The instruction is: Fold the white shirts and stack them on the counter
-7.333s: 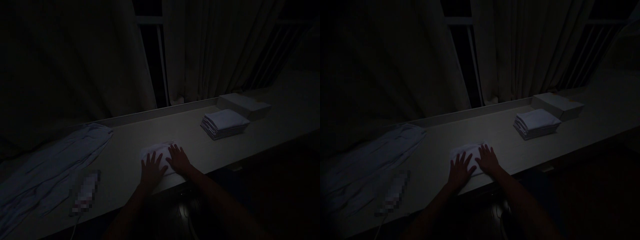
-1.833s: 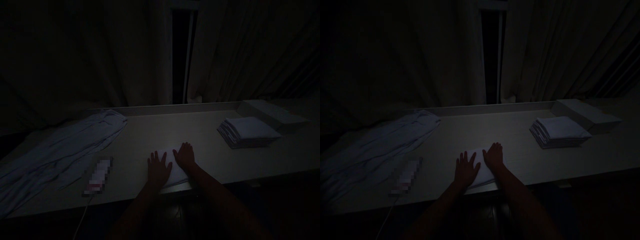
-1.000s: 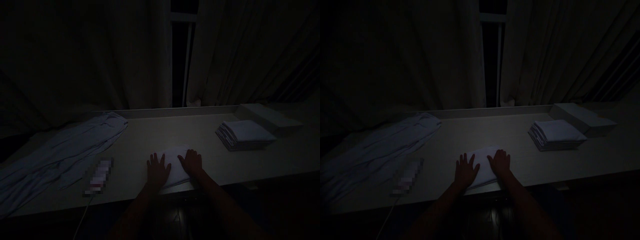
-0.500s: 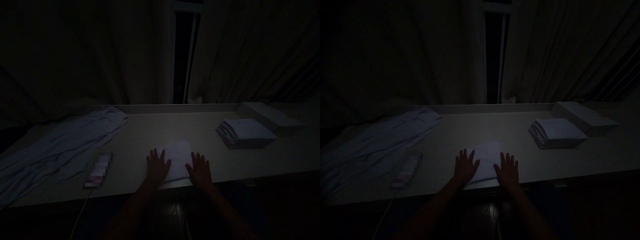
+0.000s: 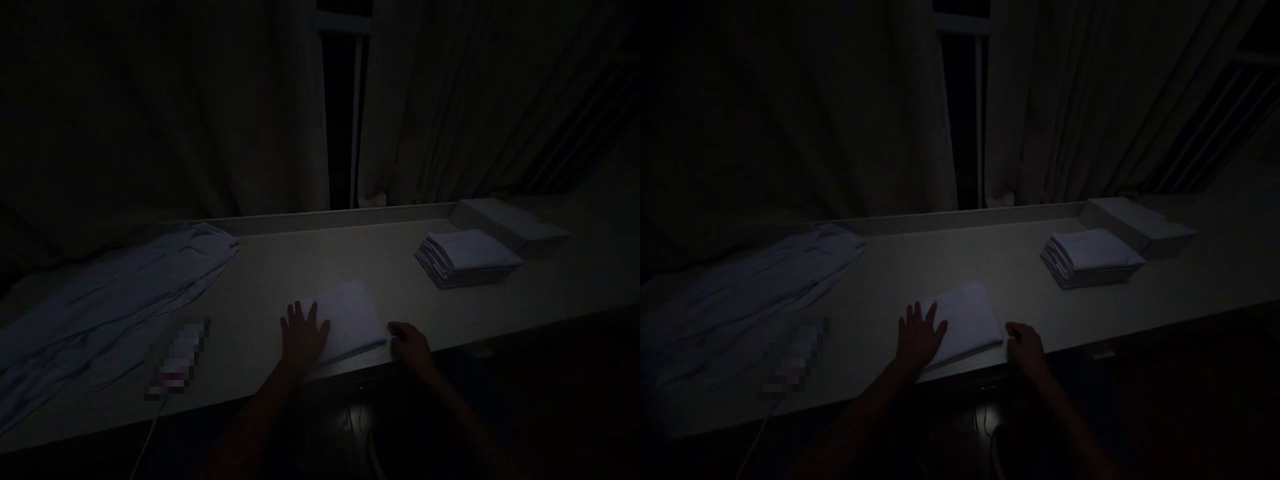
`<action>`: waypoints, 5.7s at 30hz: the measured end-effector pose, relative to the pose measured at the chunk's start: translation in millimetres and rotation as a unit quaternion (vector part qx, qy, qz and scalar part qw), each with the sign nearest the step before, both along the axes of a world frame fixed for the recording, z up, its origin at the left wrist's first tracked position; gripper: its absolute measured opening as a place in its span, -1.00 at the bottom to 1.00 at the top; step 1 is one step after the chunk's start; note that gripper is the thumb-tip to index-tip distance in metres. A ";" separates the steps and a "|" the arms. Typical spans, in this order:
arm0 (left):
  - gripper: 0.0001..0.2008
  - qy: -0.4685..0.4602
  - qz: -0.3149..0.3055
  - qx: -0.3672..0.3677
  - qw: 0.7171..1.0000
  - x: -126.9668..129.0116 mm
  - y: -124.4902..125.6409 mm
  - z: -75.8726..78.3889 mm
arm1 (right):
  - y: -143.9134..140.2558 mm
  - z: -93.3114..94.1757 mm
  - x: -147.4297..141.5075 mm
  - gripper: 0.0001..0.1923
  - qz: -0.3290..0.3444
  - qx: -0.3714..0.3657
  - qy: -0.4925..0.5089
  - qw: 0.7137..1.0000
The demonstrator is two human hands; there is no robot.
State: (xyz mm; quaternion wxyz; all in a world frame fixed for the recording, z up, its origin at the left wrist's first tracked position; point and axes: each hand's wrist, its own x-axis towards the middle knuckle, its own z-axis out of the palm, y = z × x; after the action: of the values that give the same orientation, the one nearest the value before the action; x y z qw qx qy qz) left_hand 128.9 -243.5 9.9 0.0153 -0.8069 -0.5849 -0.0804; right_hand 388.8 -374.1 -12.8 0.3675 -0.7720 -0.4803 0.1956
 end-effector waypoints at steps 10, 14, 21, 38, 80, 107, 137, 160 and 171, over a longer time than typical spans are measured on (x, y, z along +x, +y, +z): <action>-0.30 0.015 -0.005 0.007 1.000 0.8 1.5 -0.9 | 10.5 17.1 -6.5 -0.47 0.098 -0.056 0.023 0.993; -0.31 0.027 -0.001 0.009 1.000 0.9 1.2 -1.2 | 6.4 13.9 -18.9 -0.57 0.059 -0.059 -0.085 0.993; -0.30 0.030 -0.007 0.002 1.000 0.8 2.8 -2.5 | 3.3 10.4 -45.4 -0.67 0.018 -0.060 -0.221 0.973; -0.50 0.049 -0.330 0.013 0.943 64.4 -15.4 42.9 | 15.1 40.9 -9.2 -0.62 0.040 -0.084 0.011 0.996; -0.33 0.041 -0.357 0.002 0.933 84.0 -14.4 2.1 | 20.4 18.5 11.9 -0.55 0.118 -0.110 -0.026 0.987; -0.23 0.021 -0.384 0.012 0.923 80.9 -16.1 3.3 | 11.6 11.8 -45.5 -0.62 0.028 -0.090 -0.266 0.959; -0.27 0.032 -0.245 -0.016 0.969 114.8 3.8 17.8 | -31.0 -1.7 -45.8 -0.51 0.066 0.005 -0.299 0.952; -0.30 0.032 -0.235 0.013 0.971 120.7 15.1 -8.4 | 30.8 32.8 -35.8 -0.68 0.127 -0.001 -0.338 0.932; -0.34 0.035 -0.240 0.016 0.970 118.7 13.8 -8.2 | 46.3 27.6 -39.4 -0.60 0.094 -0.065 -0.307 0.945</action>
State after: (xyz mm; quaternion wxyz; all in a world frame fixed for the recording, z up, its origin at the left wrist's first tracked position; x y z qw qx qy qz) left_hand 247.6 -229.8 1.7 0.0286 -0.9258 -0.3716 -0.0628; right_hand 349.4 -327.8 14.7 0.1313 -0.7682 -0.6265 0.0139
